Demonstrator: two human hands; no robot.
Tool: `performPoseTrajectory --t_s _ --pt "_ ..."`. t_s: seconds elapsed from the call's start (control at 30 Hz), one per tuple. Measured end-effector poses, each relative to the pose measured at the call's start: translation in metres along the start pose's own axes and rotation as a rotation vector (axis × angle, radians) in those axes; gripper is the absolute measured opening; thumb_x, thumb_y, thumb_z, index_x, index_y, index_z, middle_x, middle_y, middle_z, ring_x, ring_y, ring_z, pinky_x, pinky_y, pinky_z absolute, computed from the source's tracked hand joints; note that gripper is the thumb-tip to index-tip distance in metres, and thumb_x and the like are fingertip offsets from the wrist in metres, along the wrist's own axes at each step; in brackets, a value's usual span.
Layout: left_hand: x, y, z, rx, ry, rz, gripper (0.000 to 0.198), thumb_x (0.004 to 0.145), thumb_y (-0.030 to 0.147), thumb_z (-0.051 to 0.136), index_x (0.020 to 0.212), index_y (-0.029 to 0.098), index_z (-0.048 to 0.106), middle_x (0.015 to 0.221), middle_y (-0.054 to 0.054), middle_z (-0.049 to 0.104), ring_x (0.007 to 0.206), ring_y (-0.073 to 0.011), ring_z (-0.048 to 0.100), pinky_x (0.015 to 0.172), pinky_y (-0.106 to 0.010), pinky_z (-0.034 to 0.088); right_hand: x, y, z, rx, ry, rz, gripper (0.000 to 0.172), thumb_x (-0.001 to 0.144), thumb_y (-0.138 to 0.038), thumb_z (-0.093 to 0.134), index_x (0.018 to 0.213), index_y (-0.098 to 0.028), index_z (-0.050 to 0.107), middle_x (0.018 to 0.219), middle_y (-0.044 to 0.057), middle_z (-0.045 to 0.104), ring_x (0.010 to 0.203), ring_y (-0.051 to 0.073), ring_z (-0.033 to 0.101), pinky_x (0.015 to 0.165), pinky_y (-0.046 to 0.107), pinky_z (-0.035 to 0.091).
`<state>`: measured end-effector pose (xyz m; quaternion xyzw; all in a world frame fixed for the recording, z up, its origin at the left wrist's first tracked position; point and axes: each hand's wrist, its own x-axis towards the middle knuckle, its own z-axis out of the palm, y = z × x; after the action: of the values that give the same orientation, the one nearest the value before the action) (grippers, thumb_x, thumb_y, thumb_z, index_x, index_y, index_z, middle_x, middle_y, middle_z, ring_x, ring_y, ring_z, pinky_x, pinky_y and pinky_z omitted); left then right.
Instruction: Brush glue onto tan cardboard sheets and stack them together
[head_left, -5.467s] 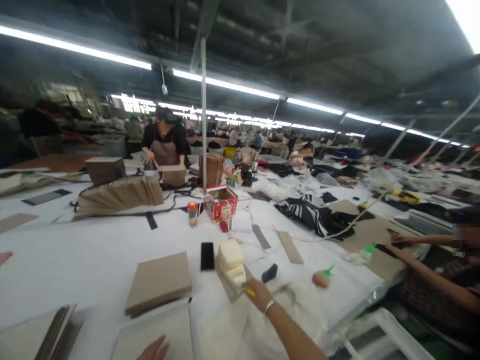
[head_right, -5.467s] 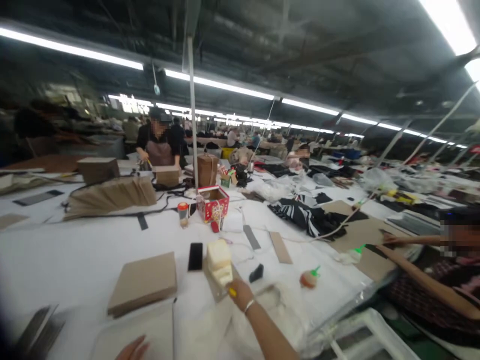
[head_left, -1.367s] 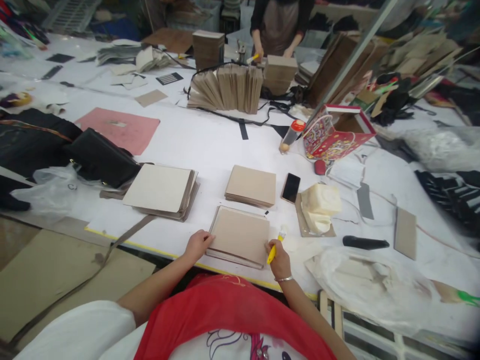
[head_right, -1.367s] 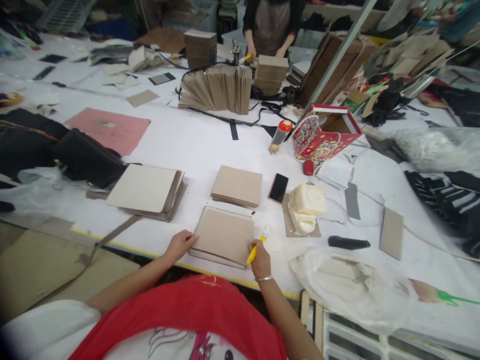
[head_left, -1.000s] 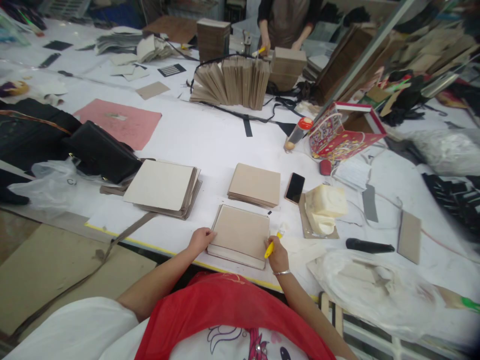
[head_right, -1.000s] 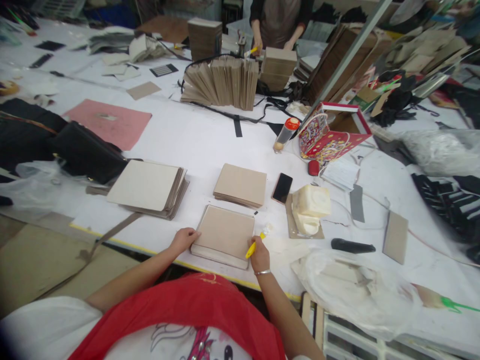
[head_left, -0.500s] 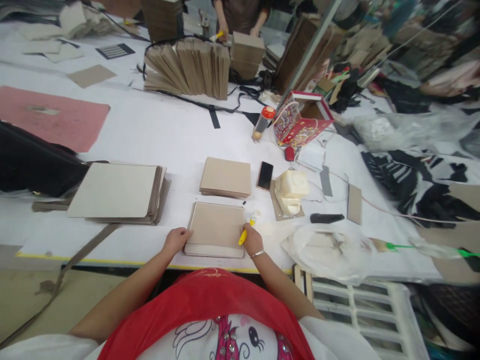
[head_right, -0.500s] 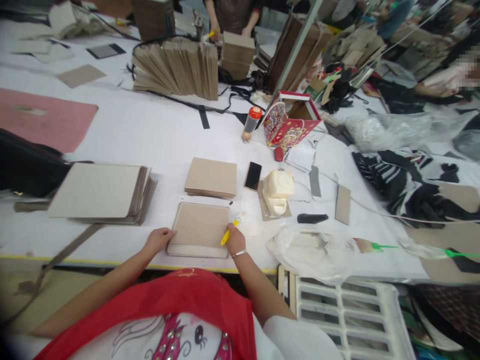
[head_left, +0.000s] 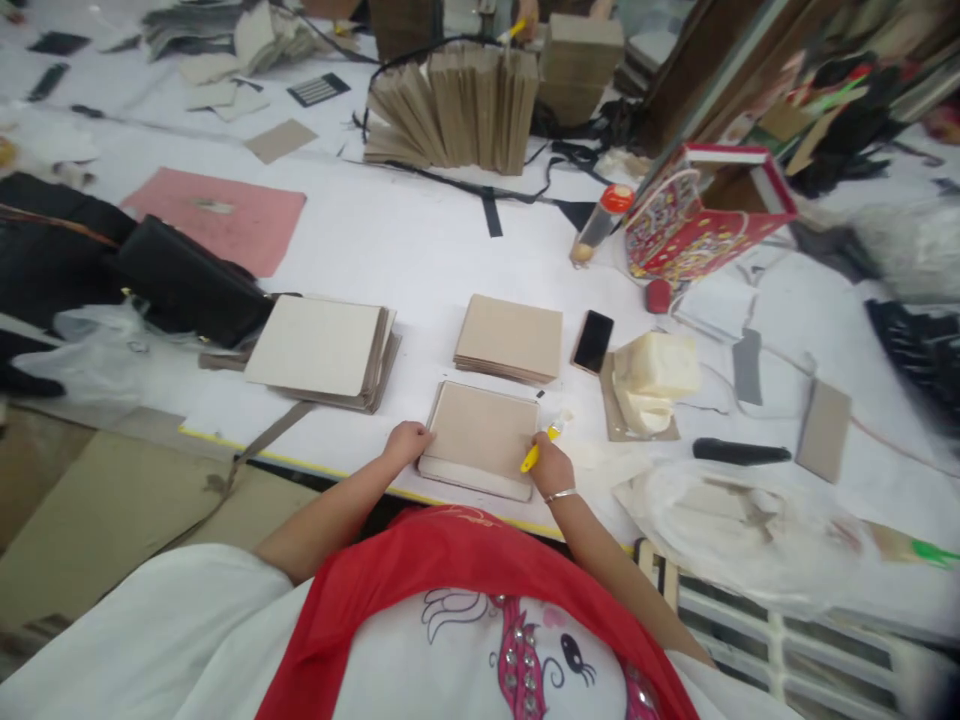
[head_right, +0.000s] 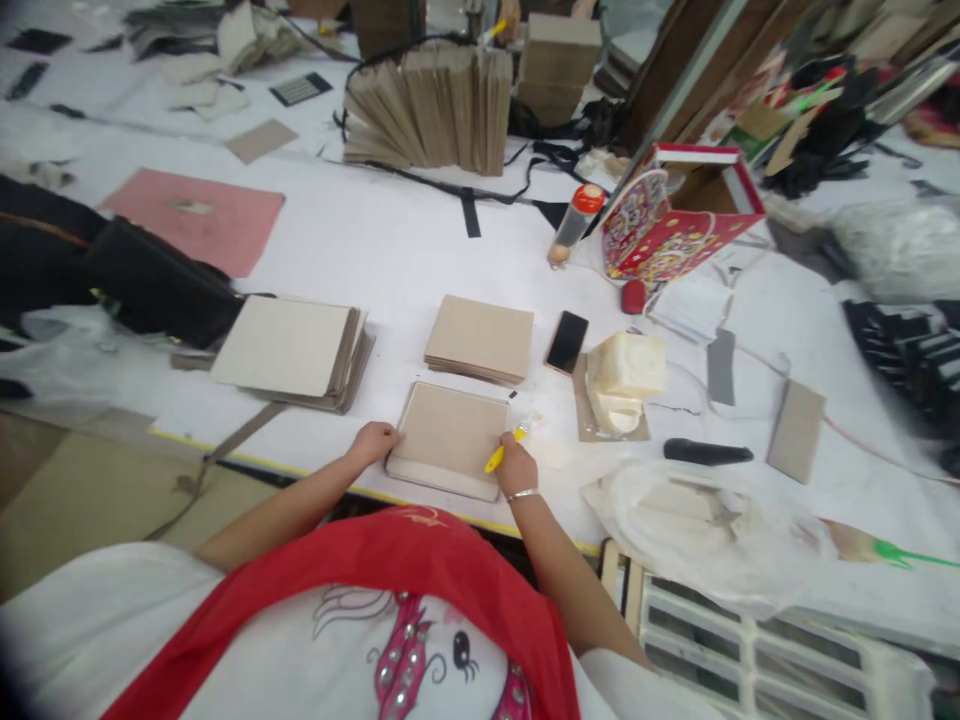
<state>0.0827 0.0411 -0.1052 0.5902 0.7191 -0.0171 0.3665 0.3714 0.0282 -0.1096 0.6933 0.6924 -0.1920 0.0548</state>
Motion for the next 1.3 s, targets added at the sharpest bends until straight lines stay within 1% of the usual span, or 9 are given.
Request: performPoseTrajectory --t_s 0.13,0.23,0.33,0.47,0.57,0.73,0.83,1.1,1.3 --pt "0.000 0.004 -0.016 0.088 -0.014 -0.048 0.031 0.074 0.043 0.054 0.071 0.014 0.066 0.066 -0.007 0.063 0.063 -0.0172 0.055 0.059 -0.026 0.036 0.003 -0.005 -0.010 -0.099 -0.047 -0.011 0.019 0.086 -0.027 0.044 0.101 -0.017 0.049 0.076 0.007 0.062 0.062 0.015 0.057 0.050 0.023 0.029" --pt "-0.004 0.004 -0.024 0.262 0.092 0.035 0.034 0.077 0.045 0.051 0.078 0.014 0.064 0.079 -0.011 0.062 0.075 -0.0212 0.056 0.064 -0.029 0.039 -0.002 -0.003 -0.030 -0.125 0.036 0.022 0.033 0.086 -0.043 0.044 0.104 -0.016 0.050 0.077 0.008 0.062 0.063 0.017 0.059 0.050 0.023 0.032" --pt "-0.011 0.011 -0.020 0.354 0.263 0.290 0.028 0.082 0.038 0.047 0.090 0.015 0.061 0.095 -0.012 0.057 0.091 -0.0231 0.051 0.077 -0.033 0.040 -0.009 -0.004 -0.058 0.045 0.189 -0.047 0.045 0.085 -0.050 0.040 0.116 -0.017 0.047 0.080 0.008 0.063 0.065 0.017 0.059 0.054 0.024 0.037" --pt "-0.017 0.030 -0.001 0.355 0.195 0.666 0.023 0.085 0.023 0.043 0.103 0.018 0.056 0.111 -0.011 0.051 0.103 -0.0228 0.044 0.087 -0.038 0.036 0.002 -0.033 -0.083 0.640 0.151 -0.152 0.049 0.089 -0.049 0.027 0.121 -0.018 0.047 0.072 0.002 0.062 0.053 0.011 0.056 0.052 0.022 0.042" --pt "-0.018 0.042 0.011 0.385 0.107 0.732 0.027 0.082 0.018 0.046 0.107 0.019 0.054 0.117 -0.010 0.049 0.106 -0.0236 0.042 0.088 -0.039 0.035 0.030 -0.076 -0.076 1.001 -0.004 -0.063 0.049 0.087 -0.051 0.025 0.101 -0.016 0.056 0.065 0.001 0.059 0.044 0.008 0.051 0.043 0.019 0.042" --pt "-0.016 0.046 0.013 0.445 0.061 0.695 0.025 0.080 0.019 0.046 0.103 0.020 0.056 0.112 -0.010 0.052 0.101 -0.0243 0.044 0.083 -0.039 0.036 0.068 -0.119 -0.042 1.172 -0.097 0.098 0.028 0.081 -0.041 0.046 0.089 -0.017 0.058 0.064 0.002 0.061 0.045 0.009 0.054 0.041 0.018 0.043" --pt "-0.015 0.045 0.012 0.456 0.046 0.680 0.025 0.079 0.019 0.048 0.103 0.020 0.056 0.113 -0.010 0.051 0.102 -0.0244 0.043 0.083 -0.038 0.037 0.069 -0.099 -0.034 1.146 -0.042 0.181 0.022 0.080 -0.036 0.050 0.084 -0.016 0.059 0.060 0.004 0.061 0.043 0.009 0.053 0.039 0.018 0.042" --pt "-0.014 0.045 0.016 0.462 0.062 0.668 0.031 0.077 0.020 0.051 0.108 0.022 0.054 0.122 -0.008 0.049 0.106 -0.0254 0.043 0.085 -0.038 0.037 0.030 0.015 -0.055 1.019 0.149 0.416 0.020 0.077 -0.034 0.051 0.082 -0.016 0.058 0.055 -0.001 0.056 0.040 0.007 0.052 0.037 0.016 0.038" --pt "-0.010 0.048 0.018 0.468 0.033 0.655 0.033 0.077 0.023 0.054 0.109 0.022 0.055 0.122 -0.008 0.050 0.108 -0.0254 0.044 0.087 -0.038 0.037 -0.013 0.056 -0.058 0.888 0.257 0.192 0.038 0.086 -0.040 0.038 0.118 -0.020 0.046 0.082 0.002 0.065 0.056 0.009 0.061 0.050 0.018 0.046"
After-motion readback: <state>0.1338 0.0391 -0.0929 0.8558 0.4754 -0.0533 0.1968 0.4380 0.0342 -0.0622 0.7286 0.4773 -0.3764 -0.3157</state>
